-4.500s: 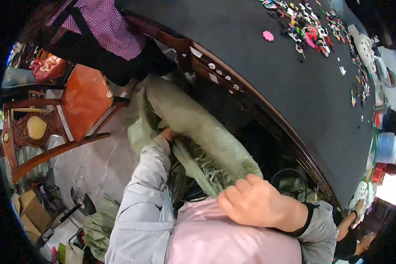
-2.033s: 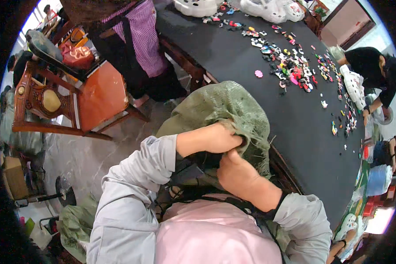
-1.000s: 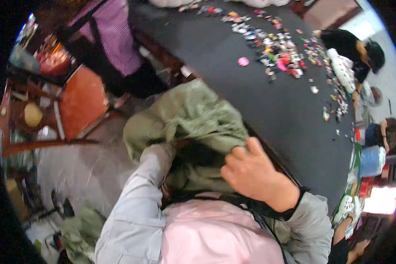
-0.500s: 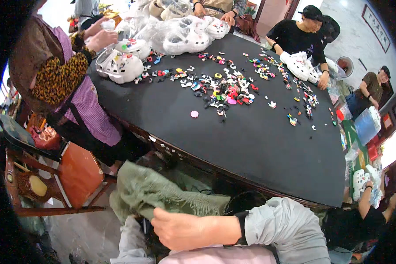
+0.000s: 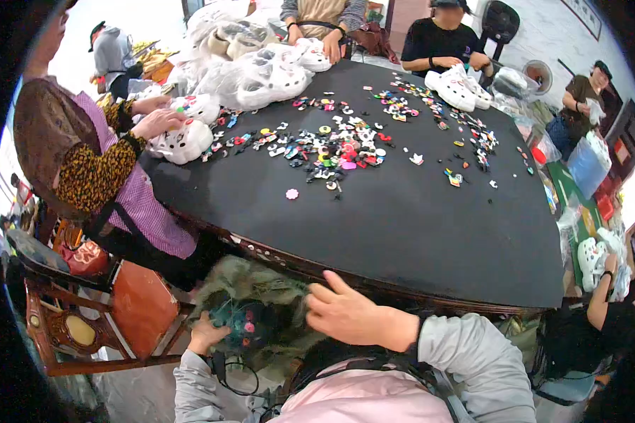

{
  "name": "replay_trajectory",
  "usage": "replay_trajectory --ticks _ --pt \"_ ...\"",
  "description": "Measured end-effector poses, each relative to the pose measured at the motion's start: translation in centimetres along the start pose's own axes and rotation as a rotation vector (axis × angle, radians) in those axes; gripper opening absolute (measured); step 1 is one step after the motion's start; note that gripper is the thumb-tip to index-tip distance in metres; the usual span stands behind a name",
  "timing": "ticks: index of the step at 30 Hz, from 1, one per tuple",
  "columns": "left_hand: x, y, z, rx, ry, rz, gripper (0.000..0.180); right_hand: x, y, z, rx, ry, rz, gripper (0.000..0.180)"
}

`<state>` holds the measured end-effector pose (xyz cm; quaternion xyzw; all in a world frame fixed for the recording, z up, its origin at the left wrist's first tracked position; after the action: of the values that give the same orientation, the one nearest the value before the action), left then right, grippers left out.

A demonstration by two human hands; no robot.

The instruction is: Adding decorative charms to rubber clog-style shoes at a production table.

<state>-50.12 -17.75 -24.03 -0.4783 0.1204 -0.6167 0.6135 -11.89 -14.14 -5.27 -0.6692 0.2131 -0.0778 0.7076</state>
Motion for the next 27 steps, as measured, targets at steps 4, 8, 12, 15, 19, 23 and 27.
replay_trajectory --ticks 4,8,12,15,19,23,27 --pt "8.4 -6.4 3.6 -0.333 0.050 0.128 0.074 4.1 -0.4 1.5 -0.011 0.119 -0.093 0.010" --pt "14.1 -12.7 6.5 -0.338 0.100 0.207 0.062 7.6 -0.9 2.4 -0.034 0.152 -0.006 0.015" --pt "18.1 -18.7 11.9 -0.034 0.295 0.247 0.057 9.2 -1.4 2.2 -0.083 0.201 0.078 0.018" --pt "19.3 -22.1 15.7 0.206 0.439 0.284 0.064 10.2 -1.7 1.9 -0.096 0.241 0.178 0.020" --pt "18.3 -21.0 21.4 0.698 0.644 0.265 0.077 13.6 -2.4 2.1 -0.016 0.392 0.332 0.023" --pt "10.8 -16.1 27.8 0.805 0.648 0.024 0.062 18.4 -4.4 2.4 0.104 0.625 0.454 0.033" --pt "5.2 -7.2 34.6 0.953 0.566 -0.368 0.043 21.8 -5.2 2.7 0.157 0.817 0.622 0.045"
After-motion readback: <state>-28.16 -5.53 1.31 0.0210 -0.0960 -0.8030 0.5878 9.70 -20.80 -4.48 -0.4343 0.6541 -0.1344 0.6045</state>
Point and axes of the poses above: each hand's wrist, its own x-axis away from the middle knuckle, its own y-axis out of the palm, z = x × y, the point moved 1 cm from there along -x, towards the middle knuckle, and after that the axes turned 1 degree about -x, right-handed, at the moved point
